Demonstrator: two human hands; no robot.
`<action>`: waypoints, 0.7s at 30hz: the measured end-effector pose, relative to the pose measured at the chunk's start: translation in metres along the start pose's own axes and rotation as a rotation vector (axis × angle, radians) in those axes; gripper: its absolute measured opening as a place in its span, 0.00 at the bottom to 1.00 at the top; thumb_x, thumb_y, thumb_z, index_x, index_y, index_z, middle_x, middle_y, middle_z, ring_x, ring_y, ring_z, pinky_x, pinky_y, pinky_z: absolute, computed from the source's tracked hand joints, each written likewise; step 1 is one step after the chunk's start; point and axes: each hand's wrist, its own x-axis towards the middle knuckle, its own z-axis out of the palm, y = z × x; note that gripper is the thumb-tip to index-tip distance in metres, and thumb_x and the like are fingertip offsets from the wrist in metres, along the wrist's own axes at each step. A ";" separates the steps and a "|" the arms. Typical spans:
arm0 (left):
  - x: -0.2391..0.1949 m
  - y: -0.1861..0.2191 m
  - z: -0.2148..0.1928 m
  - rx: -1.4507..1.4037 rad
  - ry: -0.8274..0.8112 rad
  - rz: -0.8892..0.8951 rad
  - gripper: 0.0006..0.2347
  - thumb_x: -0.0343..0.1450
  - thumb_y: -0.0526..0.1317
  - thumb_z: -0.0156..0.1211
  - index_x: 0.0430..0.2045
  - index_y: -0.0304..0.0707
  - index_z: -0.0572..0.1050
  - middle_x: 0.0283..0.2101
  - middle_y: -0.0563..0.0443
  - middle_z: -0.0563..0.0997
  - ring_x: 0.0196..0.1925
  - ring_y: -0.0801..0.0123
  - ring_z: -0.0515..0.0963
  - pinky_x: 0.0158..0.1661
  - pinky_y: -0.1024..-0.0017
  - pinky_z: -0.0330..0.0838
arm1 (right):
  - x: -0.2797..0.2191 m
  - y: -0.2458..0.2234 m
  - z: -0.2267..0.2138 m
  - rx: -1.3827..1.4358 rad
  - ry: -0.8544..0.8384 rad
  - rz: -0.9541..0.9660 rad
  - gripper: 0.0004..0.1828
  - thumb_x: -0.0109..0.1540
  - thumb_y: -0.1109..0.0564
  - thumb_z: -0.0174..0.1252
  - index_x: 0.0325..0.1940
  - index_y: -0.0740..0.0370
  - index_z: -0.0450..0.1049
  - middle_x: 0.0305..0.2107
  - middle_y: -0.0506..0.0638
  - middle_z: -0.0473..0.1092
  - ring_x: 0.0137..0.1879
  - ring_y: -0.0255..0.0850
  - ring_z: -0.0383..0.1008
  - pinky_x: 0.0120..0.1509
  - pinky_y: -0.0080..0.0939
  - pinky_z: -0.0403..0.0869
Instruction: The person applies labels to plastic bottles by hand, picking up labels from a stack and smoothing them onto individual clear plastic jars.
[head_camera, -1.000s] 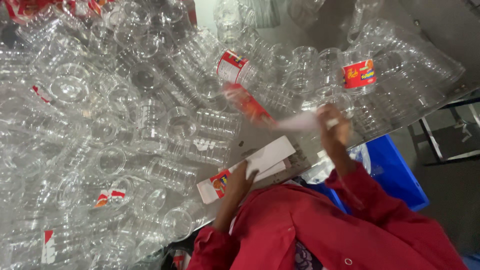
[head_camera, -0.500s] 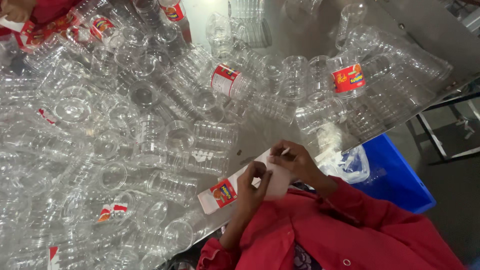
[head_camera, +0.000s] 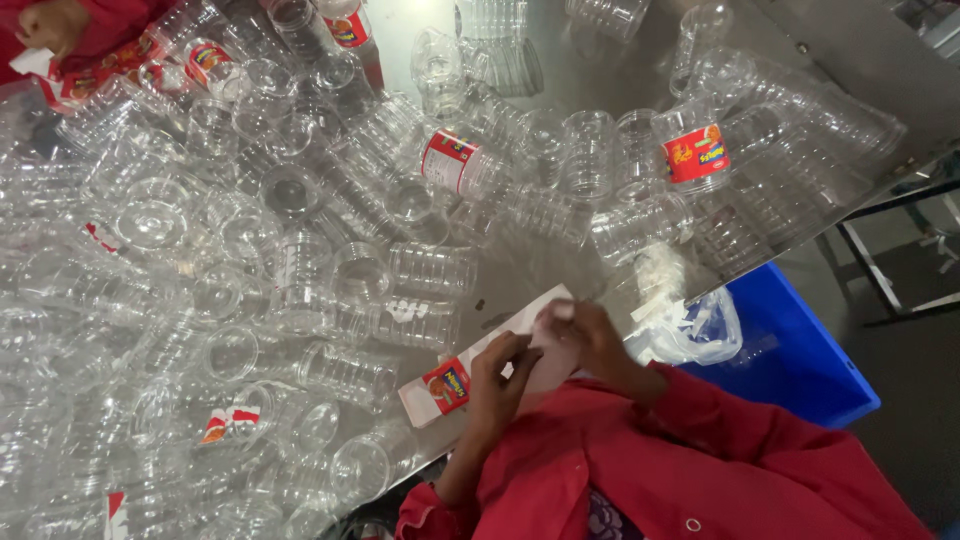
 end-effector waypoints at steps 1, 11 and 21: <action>-0.003 -0.001 0.000 -0.013 0.004 -0.034 0.07 0.69 0.30 0.66 0.35 0.26 0.76 0.26 0.47 0.70 0.27 0.71 0.71 0.30 0.72 0.68 | -0.003 0.012 -0.003 0.215 0.087 0.405 0.11 0.67 0.53 0.54 0.43 0.62 0.77 0.30 0.49 0.74 0.34 0.40 0.74 0.35 0.41 0.73; -0.007 -0.009 -0.012 -0.702 0.226 -0.353 0.07 0.70 0.32 0.58 0.40 0.32 0.79 0.37 0.54 0.83 0.40 0.75 0.81 0.44 0.74 0.75 | -0.003 -0.004 0.005 0.680 -0.080 0.559 0.09 0.65 0.53 0.54 0.41 0.61 0.72 0.36 0.52 0.77 0.43 0.39 0.79 0.47 0.38 0.79; -0.006 -0.036 -0.109 0.546 0.739 0.174 0.09 0.74 0.29 0.53 0.46 0.37 0.78 0.47 0.50 0.82 0.43 0.63 0.82 0.43 0.65 0.74 | -0.006 0.013 -0.009 0.408 0.040 0.670 0.10 0.59 0.55 0.64 0.43 0.59 0.77 0.35 0.51 0.79 0.42 0.39 0.80 0.47 0.39 0.77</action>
